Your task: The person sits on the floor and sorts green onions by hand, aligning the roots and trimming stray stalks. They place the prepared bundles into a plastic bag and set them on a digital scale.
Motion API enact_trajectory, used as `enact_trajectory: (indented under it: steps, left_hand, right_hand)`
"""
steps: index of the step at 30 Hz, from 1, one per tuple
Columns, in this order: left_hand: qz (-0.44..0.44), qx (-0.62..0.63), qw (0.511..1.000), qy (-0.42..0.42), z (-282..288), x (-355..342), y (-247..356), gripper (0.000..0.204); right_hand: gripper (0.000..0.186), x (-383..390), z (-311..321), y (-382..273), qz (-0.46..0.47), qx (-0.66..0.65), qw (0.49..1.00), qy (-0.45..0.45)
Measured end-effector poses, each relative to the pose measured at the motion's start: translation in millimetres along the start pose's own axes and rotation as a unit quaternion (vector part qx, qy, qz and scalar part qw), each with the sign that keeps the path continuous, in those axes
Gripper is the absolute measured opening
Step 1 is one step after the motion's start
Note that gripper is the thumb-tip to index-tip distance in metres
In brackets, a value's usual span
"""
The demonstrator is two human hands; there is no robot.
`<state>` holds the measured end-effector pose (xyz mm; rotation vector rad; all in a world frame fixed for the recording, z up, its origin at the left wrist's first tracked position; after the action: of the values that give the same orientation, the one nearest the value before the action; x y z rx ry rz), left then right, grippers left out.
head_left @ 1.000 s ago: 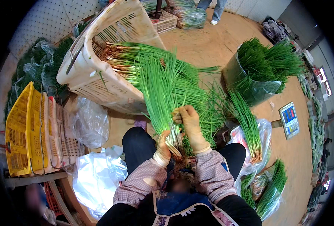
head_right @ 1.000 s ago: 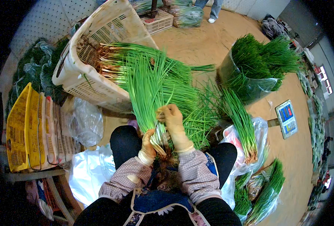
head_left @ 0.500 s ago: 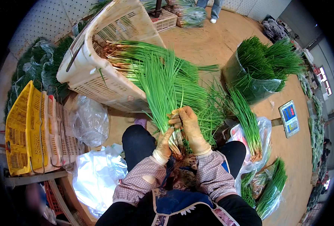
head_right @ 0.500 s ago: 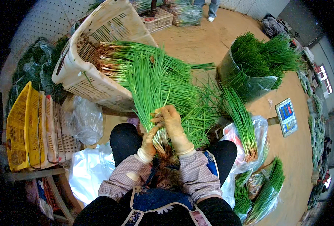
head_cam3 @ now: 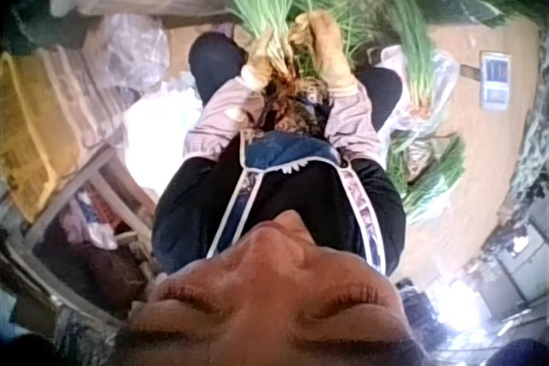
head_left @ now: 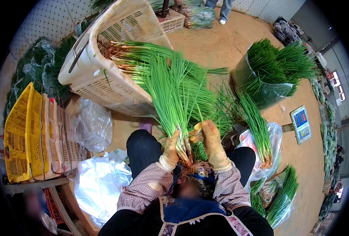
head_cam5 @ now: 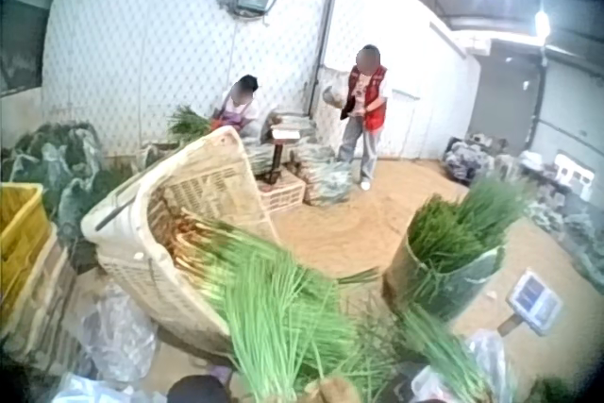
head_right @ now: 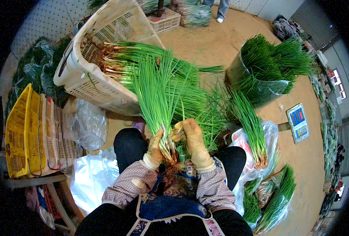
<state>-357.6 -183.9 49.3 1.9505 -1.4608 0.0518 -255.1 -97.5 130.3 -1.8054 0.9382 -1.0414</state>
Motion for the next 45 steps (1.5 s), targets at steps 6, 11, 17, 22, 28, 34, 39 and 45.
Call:
enact_trajectory:
  steps: [6,11,17,22,28,34,39,45]
  left_hand:
    - [-0.009,0.029,0.998,-0.048,13.5,-13.7,-14.9,0.048]
    - [0.013,-0.018,1.0,-0.021,19.0,-12.6,-10.8,0.048]
    - [0.038,0.001,0.999,0.012,15.3,-6.9,-6.7,0.037]
    - [0.11,0.082,0.991,0.005,10.1,-7.4,-6.8,0.039]
    - [0.1,0.066,0.993,0.013,2.0,-3.6,-5.5,0.045]
    - [0.087,0.033,0.995,0.043,15.6,-2.2,-5.2,0.034]
    - [0.097,0.042,0.994,0.041,20.9,-2.0,-8.2,0.03]
    - [0.053,0.042,0.994,0.082,25.8,-11.0,-14.9,0.03]
  right_hand:
    - [0.017,13.3,-28.4,24.6,-0.028,0.064,0.993,-0.093]
    - [0.023,29.8,-37.6,-12.6,-0.008,-0.003,0.997,-0.074]
    - [0.031,46.6,3.8,-93.8,0.206,-0.018,0.978,0.033]
    - [0.025,36.3,57.5,-75.0,0.186,0.097,0.973,0.093]
    - [0.035,3.6,73.5,17.6,0.127,0.49,0.862,0.033]
    - [0.039,-10.1,-1.2,22.3,0.123,0.497,0.859,-0.006]
    - [0.031,-22.0,13.9,43.6,0.051,0.383,0.921,0.043]
    - [0.026,-23.2,24.8,53.6,0.019,0.227,0.971,0.069]
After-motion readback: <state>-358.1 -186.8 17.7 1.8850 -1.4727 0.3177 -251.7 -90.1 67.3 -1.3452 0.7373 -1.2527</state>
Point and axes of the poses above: each hand's wrist, its own x-axis away from the middle knuckle, its own z-axis out of the back of the hand, y = z × x, the point moved 2 cm from there along -x, towards the middle knuckle, and after that the axes turned 10 degrees about y, right-handed, at the moved point
